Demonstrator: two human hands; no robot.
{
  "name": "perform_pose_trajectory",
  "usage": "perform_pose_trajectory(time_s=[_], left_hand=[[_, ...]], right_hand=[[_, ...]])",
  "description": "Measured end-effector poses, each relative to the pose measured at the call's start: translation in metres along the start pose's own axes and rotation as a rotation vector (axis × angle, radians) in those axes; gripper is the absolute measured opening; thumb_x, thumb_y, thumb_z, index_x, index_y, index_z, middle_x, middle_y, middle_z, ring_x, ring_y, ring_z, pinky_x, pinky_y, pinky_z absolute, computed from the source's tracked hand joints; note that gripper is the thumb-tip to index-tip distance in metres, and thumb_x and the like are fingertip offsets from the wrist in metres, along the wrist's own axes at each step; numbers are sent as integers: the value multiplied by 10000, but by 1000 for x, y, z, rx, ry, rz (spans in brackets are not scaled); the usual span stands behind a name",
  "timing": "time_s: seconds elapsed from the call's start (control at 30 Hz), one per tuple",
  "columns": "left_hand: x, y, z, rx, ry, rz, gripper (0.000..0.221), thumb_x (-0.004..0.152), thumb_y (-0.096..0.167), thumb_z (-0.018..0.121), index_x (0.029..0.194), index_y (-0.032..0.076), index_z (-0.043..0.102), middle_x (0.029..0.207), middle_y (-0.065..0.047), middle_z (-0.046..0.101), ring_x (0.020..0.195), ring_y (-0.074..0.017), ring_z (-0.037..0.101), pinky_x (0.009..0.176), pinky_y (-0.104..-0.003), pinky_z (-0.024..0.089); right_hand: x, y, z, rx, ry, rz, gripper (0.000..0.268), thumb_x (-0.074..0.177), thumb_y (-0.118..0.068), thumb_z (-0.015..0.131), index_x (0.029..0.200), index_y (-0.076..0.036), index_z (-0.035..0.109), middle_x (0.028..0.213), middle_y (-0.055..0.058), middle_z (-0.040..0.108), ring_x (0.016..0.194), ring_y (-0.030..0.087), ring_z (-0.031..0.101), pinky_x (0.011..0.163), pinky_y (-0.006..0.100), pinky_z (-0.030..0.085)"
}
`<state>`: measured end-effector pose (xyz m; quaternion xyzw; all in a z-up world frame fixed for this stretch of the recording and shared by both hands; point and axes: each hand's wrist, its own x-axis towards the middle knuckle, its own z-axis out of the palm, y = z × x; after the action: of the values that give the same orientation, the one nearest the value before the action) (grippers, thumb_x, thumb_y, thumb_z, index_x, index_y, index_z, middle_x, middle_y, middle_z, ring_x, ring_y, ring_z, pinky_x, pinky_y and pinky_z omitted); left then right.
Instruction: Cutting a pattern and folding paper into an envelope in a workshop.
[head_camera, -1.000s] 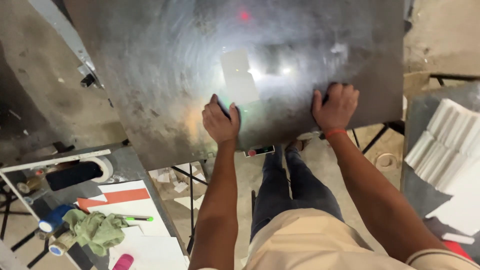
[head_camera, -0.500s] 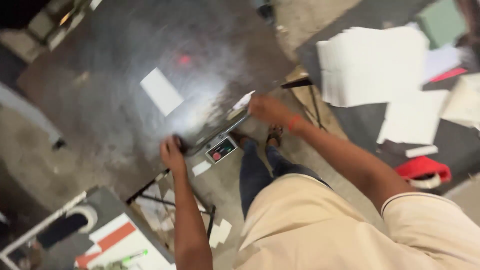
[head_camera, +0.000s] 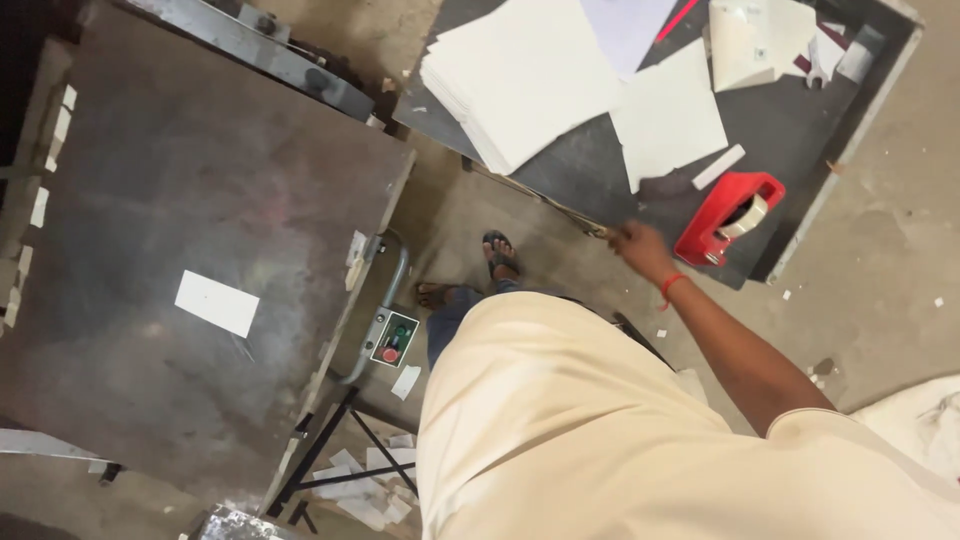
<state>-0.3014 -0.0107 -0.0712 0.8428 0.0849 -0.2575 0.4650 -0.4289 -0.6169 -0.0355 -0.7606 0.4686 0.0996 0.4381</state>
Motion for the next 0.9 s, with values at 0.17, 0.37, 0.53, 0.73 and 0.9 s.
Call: perform_pose_trajectory(time_s=[0.17,0.37,0.53,0.73,0.9], left_hand=[[16,-10,-26,46,-57,-39,164,1057,204,539,1075,44,569,1064,-89,610,1007,-192,539,843,-318,412],[46,38,-32,79,-74,-45,155,1065,187,514,1131,53,555,1155,-88,602,1099,-190,528,900,-300,389],[35,68,-22,-214,-102,-163,214,1011,282,628,1061,75,653,1034,-71,734,938,-158,673,767,-285,519],[23,78,-15,-95,-180,-191,212,1000,278,633,1061,77,666,1023,-65,736,921,-151,673,770,-279,521],[-6,90,-7,-29,-220,-246,210,989,273,639,1061,79,679,1013,-60,739,905,-144,673,772,-273,522]], right_hand=[[16,-1,-36,-49,289,-64,297,994,-271,675,1000,25,691,903,220,698,822,368,694,738,446,523],[46,-11,-59,-8,372,-186,201,1000,-213,636,1016,-27,713,952,196,714,897,376,700,798,464,538],[80,1,-65,-230,574,-122,324,936,-179,729,1164,32,638,1190,292,615,1150,462,568,1004,520,466],[96,-35,-53,-336,527,-219,514,886,-153,759,1275,88,524,1417,369,455,1320,520,410,1090,551,394],[170,73,-53,-452,547,-190,665,936,-218,709,1396,174,432,1492,457,371,1432,580,306,1177,581,282]])
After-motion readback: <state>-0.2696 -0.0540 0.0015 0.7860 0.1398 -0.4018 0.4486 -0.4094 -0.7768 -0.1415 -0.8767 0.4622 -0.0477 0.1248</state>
